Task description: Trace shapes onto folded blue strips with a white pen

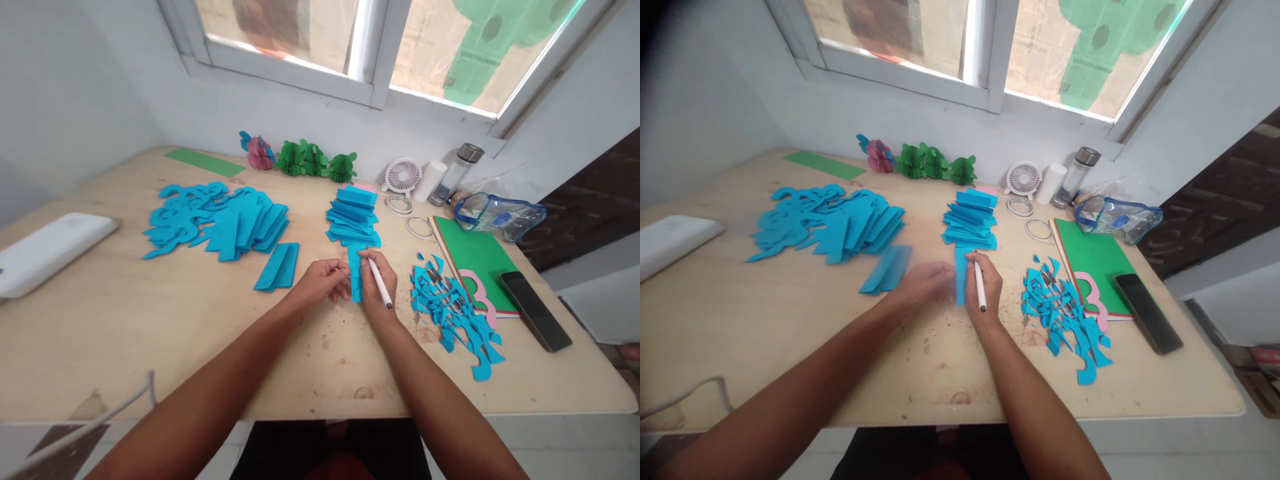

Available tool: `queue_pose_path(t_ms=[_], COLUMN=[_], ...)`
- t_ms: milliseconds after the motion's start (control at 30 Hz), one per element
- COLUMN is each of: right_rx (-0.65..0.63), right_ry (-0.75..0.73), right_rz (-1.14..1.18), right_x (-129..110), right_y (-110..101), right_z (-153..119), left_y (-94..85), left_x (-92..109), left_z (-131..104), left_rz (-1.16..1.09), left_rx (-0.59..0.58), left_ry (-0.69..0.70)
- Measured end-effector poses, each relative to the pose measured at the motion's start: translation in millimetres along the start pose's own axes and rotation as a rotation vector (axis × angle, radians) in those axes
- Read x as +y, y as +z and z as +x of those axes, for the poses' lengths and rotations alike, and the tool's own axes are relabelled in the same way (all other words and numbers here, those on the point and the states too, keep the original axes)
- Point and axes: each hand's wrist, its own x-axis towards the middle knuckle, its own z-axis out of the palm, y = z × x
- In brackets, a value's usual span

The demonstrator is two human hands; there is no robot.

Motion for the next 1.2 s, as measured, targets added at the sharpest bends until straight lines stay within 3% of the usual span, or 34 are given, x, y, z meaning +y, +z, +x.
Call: queue_pose_path(t_ms=[467, 833, 1033, 1200], right_rx=[0.051, 0.031, 0.088, -0.015], right_ry=[-0.064, 0.018, 0.172, 0.314], right_rz=[-0.003, 0.050, 0.183, 0.347], right_x=[-1.9, -10.3, -4.3, -3.8], right_y=[1.9, 1.1, 1.2, 1.3], right_z=[0.4, -2.6, 2.1, 4.4], left_y=[3.4, 0.2, -4.0, -9.0], left_x=[-1.7, -1.8, -4.1, -2.6], left_z=[-0.3, 0.3, 3.0, 4.9], left_rz=[0.059, 0.040, 0.019, 0.003], left_rx=[0.023, 0.059, 0.071, 0.064], left_ry=[0.030, 0.033, 0.036, 0.034])
